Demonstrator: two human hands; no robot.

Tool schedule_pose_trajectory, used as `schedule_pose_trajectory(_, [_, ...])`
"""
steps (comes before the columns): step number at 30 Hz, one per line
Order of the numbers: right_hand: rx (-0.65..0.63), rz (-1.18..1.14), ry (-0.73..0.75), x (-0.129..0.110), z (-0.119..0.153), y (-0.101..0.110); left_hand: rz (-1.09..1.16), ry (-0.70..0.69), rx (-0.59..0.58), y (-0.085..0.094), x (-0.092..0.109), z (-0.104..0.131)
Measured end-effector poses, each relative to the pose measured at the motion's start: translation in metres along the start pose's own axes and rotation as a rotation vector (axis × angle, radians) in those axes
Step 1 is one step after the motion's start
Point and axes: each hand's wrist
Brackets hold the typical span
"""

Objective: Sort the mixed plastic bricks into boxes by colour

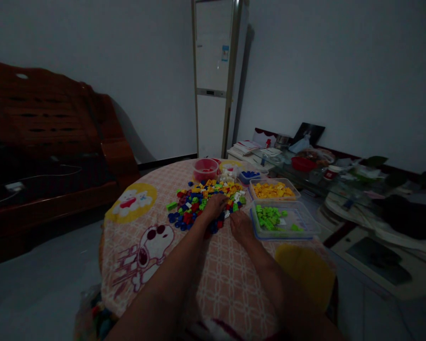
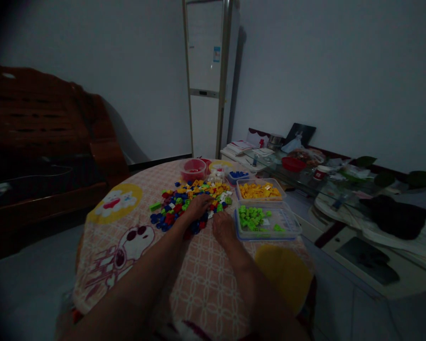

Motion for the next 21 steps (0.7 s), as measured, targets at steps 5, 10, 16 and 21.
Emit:
schedule_pose_trajectory(5, [-0.044,0.033,0.037,0.001,0.001,0.004,-0.002,0.019,-0.004,0.002,0.002,-0.001])
schedule_pose_trajectory(10, [-0.084,0.099,0.204,0.008,0.011,0.006,-0.045,0.082,-0.047,0.003,0.005,-0.003])
schedule_pose_trajectory(16, [-0.049,0.094,0.215,0.007,0.009,-0.001,-0.094,0.147,-0.124,0.012,0.016,-0.017])
schedule_pose_trajectory(21, [-0.022,0.062,0.196,0.005,0.003,-0.004,-0.107,0.141,-0.247,0.024,0.018,-0.044])
Point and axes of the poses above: each hand's wrist, its own z-axis away from the middle knuckle, its own y-axis out of the back of the hand, x = y × z, and after that the axes turned 8 degrees about z, right-handed
